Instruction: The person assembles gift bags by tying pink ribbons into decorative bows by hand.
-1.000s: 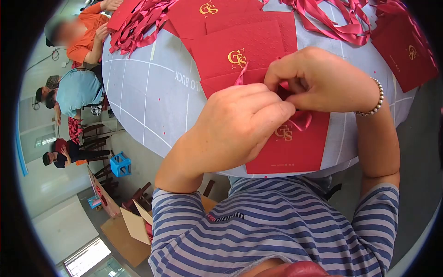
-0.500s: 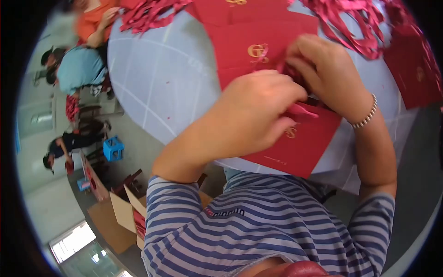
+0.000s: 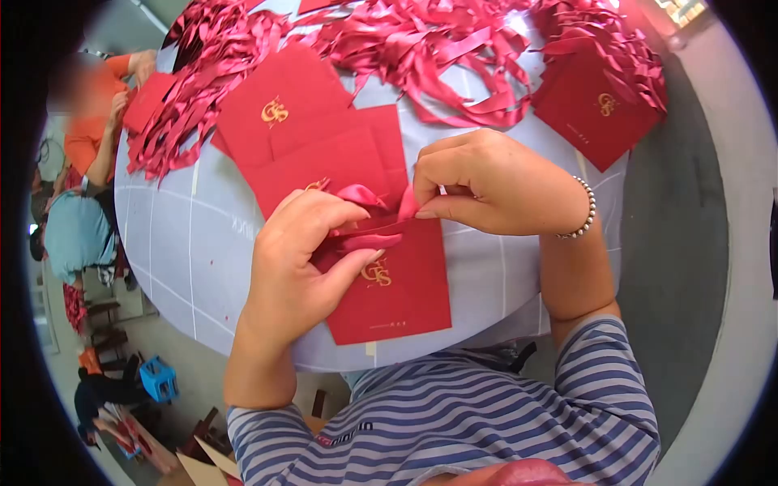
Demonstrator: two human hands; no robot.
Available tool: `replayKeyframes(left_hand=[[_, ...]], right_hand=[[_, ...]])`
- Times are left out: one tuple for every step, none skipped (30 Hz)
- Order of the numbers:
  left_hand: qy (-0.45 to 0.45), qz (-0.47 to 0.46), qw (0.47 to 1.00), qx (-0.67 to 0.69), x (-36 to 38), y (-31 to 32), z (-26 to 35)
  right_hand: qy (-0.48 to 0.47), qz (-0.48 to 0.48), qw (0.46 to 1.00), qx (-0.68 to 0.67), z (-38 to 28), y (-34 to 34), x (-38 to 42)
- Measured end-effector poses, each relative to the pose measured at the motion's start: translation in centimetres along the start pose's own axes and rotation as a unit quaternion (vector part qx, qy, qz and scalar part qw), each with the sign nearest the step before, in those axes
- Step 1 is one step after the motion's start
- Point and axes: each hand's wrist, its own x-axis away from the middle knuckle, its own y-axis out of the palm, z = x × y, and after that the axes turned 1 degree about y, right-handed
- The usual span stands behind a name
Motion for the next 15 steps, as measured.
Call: replayKeyframes(left_hand=[[0.007,-0.001,1.000,0.010,0.0,0.1,-0.3],[-0.020,-0.008,1.000,0.015,0.3,0.3,-0.6],[-0.017,-0.008,1.000,0.017,0.1,0.2,-0.7],[-0.017,-0.017,1.000,0.001,-0.1,0.3,-0.7],[-0.017,-0.027,0.999,-0.016,-0.2,0.3,-0.8],[-0.012,-0.026,0.999,-0.015,-0.2,0.3,-0.9],[0.005,-0.058,0.998,-0.027,-0.2,0.3,-1.1],[0.022,-0.091,0.995,-0.039,-0.2,0.2,-1.3],[0.024,-0.116,0.991,-0.057,-0.1,0.1,-1.5],[0.031,-0.113,0.991,-0.057,0.0,0.0,-1.6],[0.032,-0.114,0.992,-0.042,0.0,0.0,-1.6],[0.033,-0.116,0.992,-0.027,0.0,-0.1,-1.7],[0.039,-0.115,0.992,-0.027,0.0,0.0,-1.7],[0.076,-0.069,0.995,-0.012,0.0,0.1,-1.7],[0.112,-0.023,0.993,0.004,0.0,0.3,-1.5]], right_hand=[[0.007,0.007,1.000,-0.012,-0.1,-0.3,0.1],[0.013,0.021,1.000,-0.019,-0.1,-0.4,0.3],[0.015,0.022,1.000,-0.016,-0.5,-0.7,0.2],[0.050,0.014,0.999,-0.005,-0.8,-0.8,0.3],[0.086,0.006,0.996,0.006,-1.1,-0.8,0.3],[0.112,-0.009,0.992,0.049,-1.5,-0.5,0.3],[0.114,-0.028,0.990,0.082,-1.4,0.1,0.5],[0.117,-0.047,0.985,0.115,-1.2,0.8,0.7],[0.142,-0.102,0.978,0.112,-1.4,1.2,0.6],[0.143,-0.098,0.978,0.118,-1.6,1.3,0.6],[0.156,-0.121,0.976,0.096,-1.9,1.4,0.6],[0.170,-0.143,0.972,0.072,-2.0,1.5,0.7],[0.125,-0.103,0.986,0.030,-1.6,1.7,1.2],[0.126,-0.102,0.986,0.034,-2.0,1.2,1.7],[0.157,-0.043,0.986,-0.034,-2.8,0.6,2.1]])
